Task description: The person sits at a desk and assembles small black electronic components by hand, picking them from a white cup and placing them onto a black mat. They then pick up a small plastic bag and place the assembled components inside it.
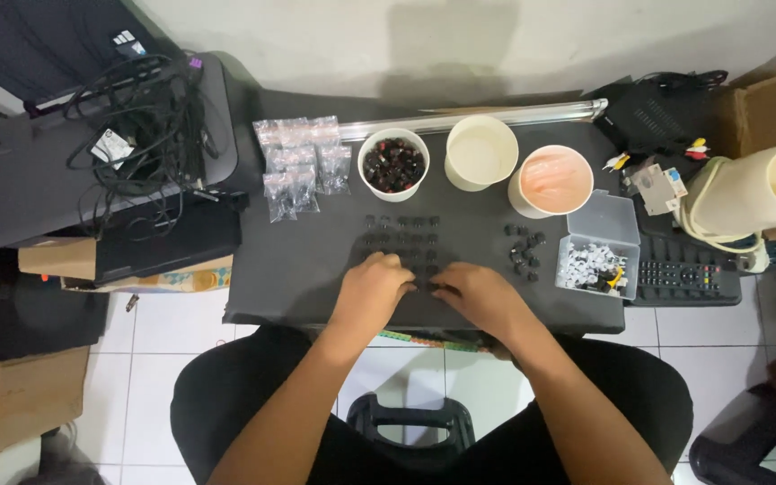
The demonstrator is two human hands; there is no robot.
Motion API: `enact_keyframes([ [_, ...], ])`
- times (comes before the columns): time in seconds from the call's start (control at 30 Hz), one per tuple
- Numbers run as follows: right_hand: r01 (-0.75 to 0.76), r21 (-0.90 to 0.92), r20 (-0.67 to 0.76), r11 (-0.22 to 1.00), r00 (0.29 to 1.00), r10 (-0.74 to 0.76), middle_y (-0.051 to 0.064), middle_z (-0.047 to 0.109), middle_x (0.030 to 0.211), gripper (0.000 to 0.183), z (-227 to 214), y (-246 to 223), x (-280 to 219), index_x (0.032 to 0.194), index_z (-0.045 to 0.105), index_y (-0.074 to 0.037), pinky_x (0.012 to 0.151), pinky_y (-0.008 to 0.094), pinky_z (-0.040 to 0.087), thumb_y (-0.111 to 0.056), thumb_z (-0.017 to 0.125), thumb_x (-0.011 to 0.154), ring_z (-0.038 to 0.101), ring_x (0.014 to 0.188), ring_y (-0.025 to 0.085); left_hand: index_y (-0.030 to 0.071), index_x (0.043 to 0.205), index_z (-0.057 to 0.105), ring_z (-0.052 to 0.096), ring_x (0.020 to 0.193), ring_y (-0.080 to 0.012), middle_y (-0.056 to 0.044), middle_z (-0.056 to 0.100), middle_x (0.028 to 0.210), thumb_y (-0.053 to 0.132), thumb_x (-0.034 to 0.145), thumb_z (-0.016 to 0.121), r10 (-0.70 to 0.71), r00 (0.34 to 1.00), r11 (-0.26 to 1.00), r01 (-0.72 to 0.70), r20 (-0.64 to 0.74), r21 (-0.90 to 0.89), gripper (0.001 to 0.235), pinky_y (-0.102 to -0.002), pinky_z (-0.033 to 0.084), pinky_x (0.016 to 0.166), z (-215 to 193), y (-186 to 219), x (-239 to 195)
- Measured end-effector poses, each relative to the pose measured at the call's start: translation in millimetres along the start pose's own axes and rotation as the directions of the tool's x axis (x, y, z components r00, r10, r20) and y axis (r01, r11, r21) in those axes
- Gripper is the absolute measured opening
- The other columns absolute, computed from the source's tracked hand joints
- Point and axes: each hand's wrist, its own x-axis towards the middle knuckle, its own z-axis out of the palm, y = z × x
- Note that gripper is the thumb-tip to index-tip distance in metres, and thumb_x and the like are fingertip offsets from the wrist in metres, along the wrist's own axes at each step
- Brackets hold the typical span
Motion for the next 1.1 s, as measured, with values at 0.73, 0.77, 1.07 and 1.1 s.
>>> enact_keyframes([
  [0.73,-0.104,0.011,-0.032,0.995,0.994,0.104,0.013,0.077,0.103,0.026,-9,-11,-7,0.114,0.076,-0.008,0.079,0.037,0.062,-0.025,0.066,0.098,0.076,0.094,0.028,0.016,0.097,0.079,0.061,0.082,-0.0165,-0.001,0.065,0.080,0.025,0.092,0.074,0.058,0.998,0.996,-0.057,-0.020,0.071,0.011,-0.029,0.054,0.067,12,3,3],
  [0.77,-0.112,0.008,-0.034,0.994,0.993,0.112,0.013,0.077,0.105,0.028,-15,-12,-8,0.115,0.076,-0.008,0.080,0.037,0.062,-0.028,0.065,0.099,0.076,0.096,0.029,0.016,0.098,0.080,0.061,0.082,-0.0166,-0.002,0.066,0.081,0.025,0.092,0.074,0.059,0.998,0.997,-0.058,-0.023,0.050,0.013,-0.029,0.054,0.068,7,7,3],
  [1.07,-0.365,0.037,-0.354,0.930,0.866,0.354,0.006,0.076,0.087,0.023,-86,32,-35,0.108,0.079,-0.013,0.076,0.041,0.061,-0.029,0.072,0.094,0.076,0.084,0.027,0.019,0.092,0.081,0.065,0.084,-0.0137,0.001,0.070,0.085,0.027,0.092,0.077,0.176,0.941,0.979,-0.198,-0.290,-0.047,0.009,-0.027,0.055,0.072,-24,54,12],
  [1.1,-0.365,0.044,-0.465,0.930,0.817,0.342,0.005,0.075,0.082,0.024,-94,44,-39,0.109,0.080,-0.014,0.072,0.041,0.061,-0.032,0.075,0.094,0.075,0.079,0.027,0.016,0.092,0.081,0.068,0.087,-0.0153,-0.002,0.073,0.087,0.023,0.094,0.076,0.217,0.913,0.968,-0.248,-0.344,-0.047,0.009,-0.028,0.056,0.075,-31,62,14],
])
